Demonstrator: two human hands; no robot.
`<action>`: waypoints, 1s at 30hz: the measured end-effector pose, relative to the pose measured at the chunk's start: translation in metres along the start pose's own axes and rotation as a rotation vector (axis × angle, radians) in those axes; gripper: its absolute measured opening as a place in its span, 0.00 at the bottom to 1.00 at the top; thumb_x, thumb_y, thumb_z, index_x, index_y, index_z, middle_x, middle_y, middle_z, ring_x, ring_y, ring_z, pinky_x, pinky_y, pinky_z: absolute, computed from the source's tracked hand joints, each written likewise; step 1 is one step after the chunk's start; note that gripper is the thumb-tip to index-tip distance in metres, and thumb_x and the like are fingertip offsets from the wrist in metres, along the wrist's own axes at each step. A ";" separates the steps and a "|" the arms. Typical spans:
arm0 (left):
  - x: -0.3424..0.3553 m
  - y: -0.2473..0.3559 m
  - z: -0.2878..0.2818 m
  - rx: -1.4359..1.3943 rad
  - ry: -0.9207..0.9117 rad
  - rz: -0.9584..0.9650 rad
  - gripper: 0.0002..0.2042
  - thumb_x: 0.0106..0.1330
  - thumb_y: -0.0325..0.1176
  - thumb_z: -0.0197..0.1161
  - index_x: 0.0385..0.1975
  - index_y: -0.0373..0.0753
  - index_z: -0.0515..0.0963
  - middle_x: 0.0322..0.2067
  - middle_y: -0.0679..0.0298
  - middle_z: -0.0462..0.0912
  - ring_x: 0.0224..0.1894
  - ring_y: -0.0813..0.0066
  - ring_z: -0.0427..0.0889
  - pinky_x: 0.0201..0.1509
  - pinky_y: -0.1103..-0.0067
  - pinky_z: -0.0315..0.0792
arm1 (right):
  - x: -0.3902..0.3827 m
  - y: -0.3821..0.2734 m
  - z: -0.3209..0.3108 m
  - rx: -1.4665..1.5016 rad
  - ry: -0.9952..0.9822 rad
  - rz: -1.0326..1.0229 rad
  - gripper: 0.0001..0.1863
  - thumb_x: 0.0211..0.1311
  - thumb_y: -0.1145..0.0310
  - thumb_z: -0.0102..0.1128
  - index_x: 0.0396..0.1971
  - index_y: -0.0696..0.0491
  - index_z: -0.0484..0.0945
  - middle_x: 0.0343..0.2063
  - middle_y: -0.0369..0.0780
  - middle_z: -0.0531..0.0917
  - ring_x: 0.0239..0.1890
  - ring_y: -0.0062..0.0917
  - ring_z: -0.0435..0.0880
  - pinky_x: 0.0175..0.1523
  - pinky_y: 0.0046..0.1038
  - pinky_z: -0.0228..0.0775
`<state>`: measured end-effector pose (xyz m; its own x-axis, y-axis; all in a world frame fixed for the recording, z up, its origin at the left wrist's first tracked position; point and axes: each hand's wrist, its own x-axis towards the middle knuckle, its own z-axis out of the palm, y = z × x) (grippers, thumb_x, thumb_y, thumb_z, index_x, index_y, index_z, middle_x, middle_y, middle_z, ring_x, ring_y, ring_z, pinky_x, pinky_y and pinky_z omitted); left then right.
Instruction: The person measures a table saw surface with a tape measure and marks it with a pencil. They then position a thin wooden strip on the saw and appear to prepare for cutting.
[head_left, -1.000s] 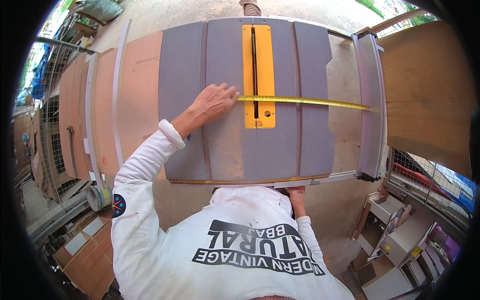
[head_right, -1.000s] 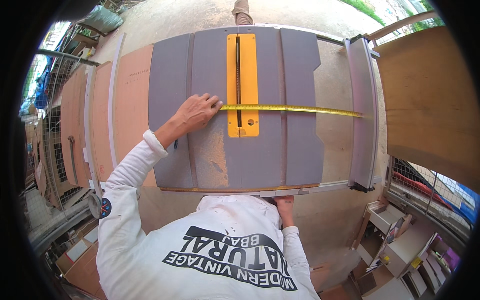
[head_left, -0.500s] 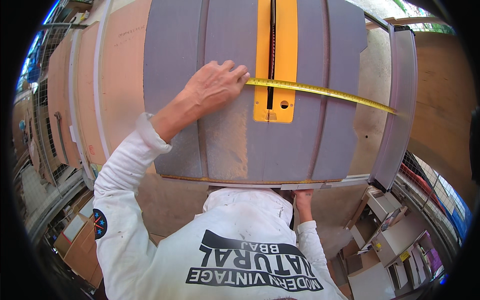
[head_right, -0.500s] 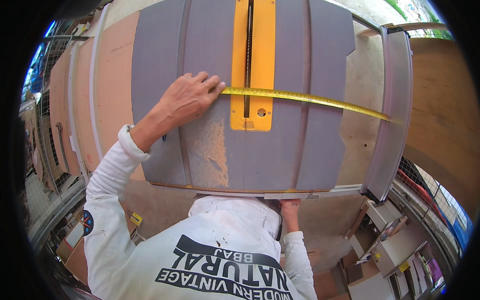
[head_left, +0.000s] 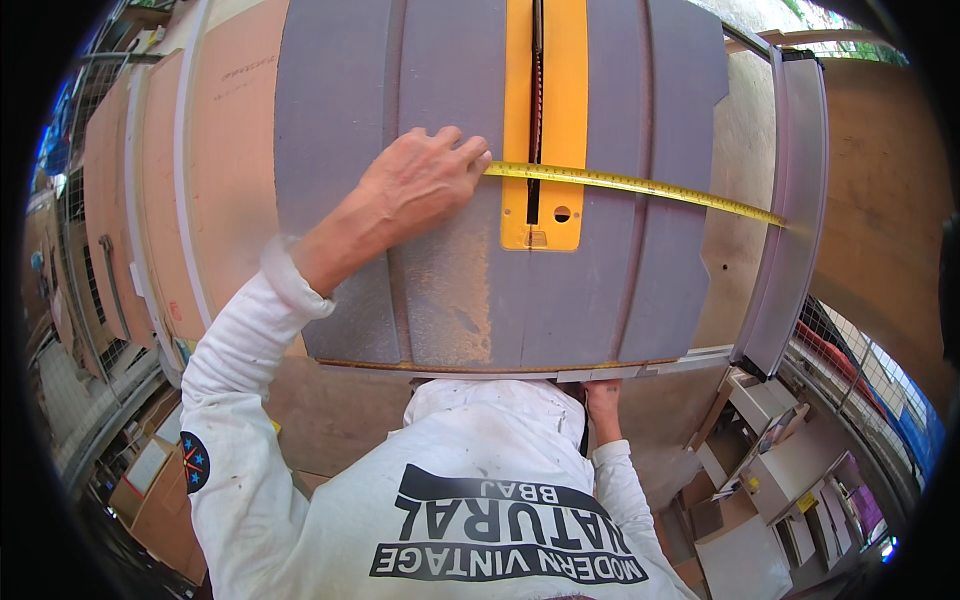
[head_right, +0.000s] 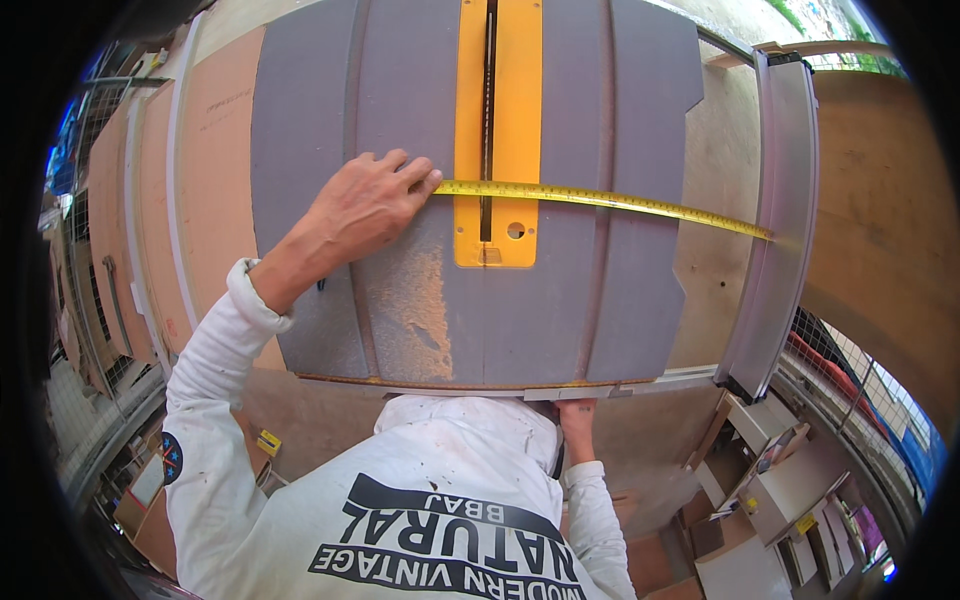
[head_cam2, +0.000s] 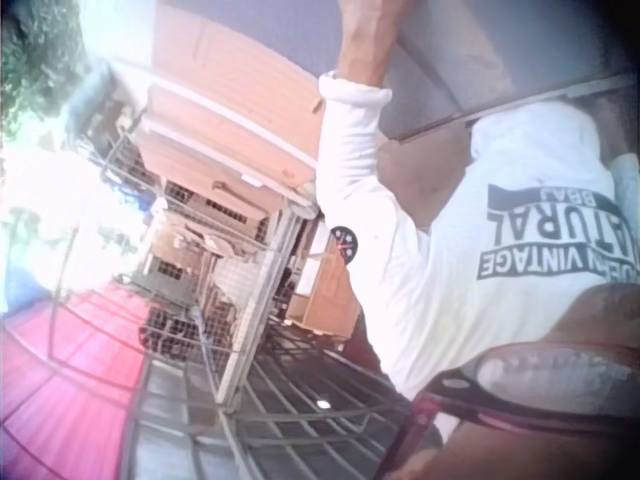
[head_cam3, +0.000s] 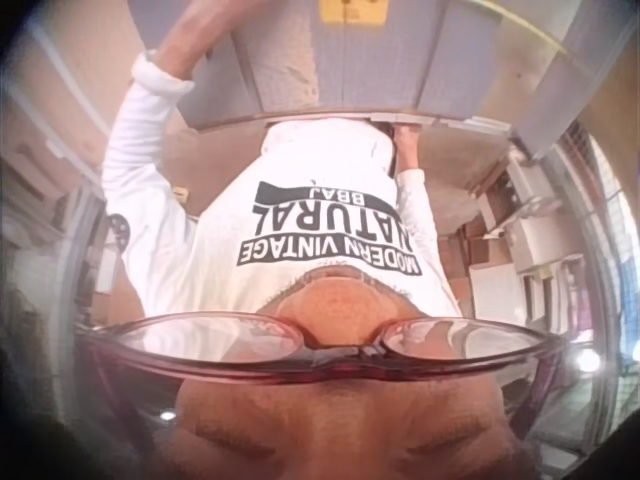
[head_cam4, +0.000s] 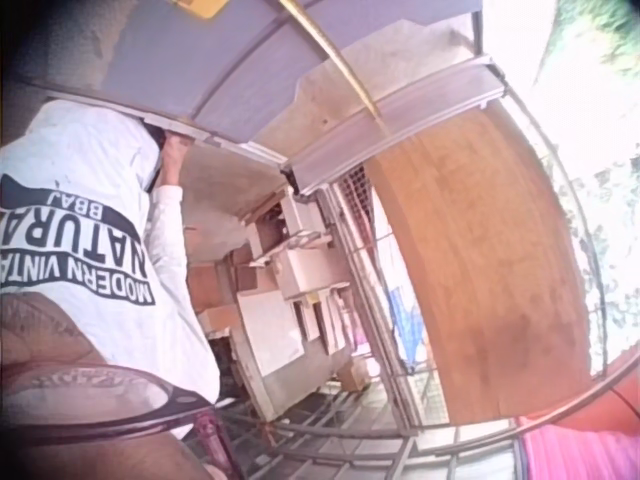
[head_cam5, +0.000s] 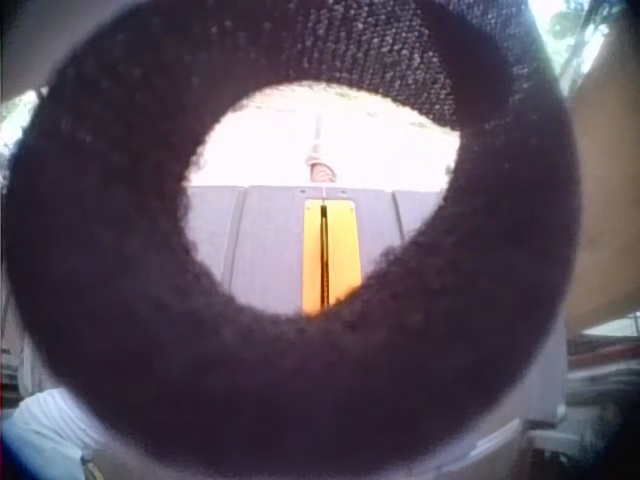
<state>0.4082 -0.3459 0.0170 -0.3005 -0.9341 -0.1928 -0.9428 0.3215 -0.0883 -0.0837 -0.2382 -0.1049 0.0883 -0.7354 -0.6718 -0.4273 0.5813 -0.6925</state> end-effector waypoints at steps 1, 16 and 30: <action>-0.001 0.000 0.001 0.004 0.003 0.001 0.17 0.71 0.30 0.57 0.58 0.37 0.79 0.41 0.66 0.76 0.41 0.76 0.77 0.36 0.79 0.74 | 0.000 0.003 0.001 0.029 0.005 0.021 0.07 0.51 0.78 0.66 0.30 0.56 0.77 0.22 0.36 0.80 0.21 0.22 0.78 0.24 0.27 0.69; 0.000 0.000 0.000 0.003 -0.002 0.011 0.17 0.69 0.29 0.59 0.57 0.36 0.79 0.41 0.66 0.77 0.41 0.75 0.78 0.36 0.79 0.76 | 0.000 0.003 0.001 -0.056 0.017 0.012 0.10 0.51 0.75 0.68 0.35 0.57 0.80 0.29 0.35 0.82 0.31 0.24 0.80 0.35 0.31 0.72; 0.001 0.001 0.001 0.006 -0.030 -0.003 0.16 0.70 0.28 0.59 0.56 0.36 0.79 0.42 0.64 0.78 0.42 0.73 0.80 0.41 0.78 0.78 | 0.009 0.024 -0.002 -0.112 0.009 -0.168 0.10 0.50 0.74 0.66 0.34 0.59 0.81 0.31 0.37 0.84 0.35 0.27 0.81 0.40 0.34 0.73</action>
<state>0.4071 -0.3465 0.0156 -0.2928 -0.9302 -0.2213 -0.9430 0.3193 -0.0943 -0.0944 -0.2320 -0.1271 0.1590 -0.8224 -0.5463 -0.5047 0.4079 -0.7609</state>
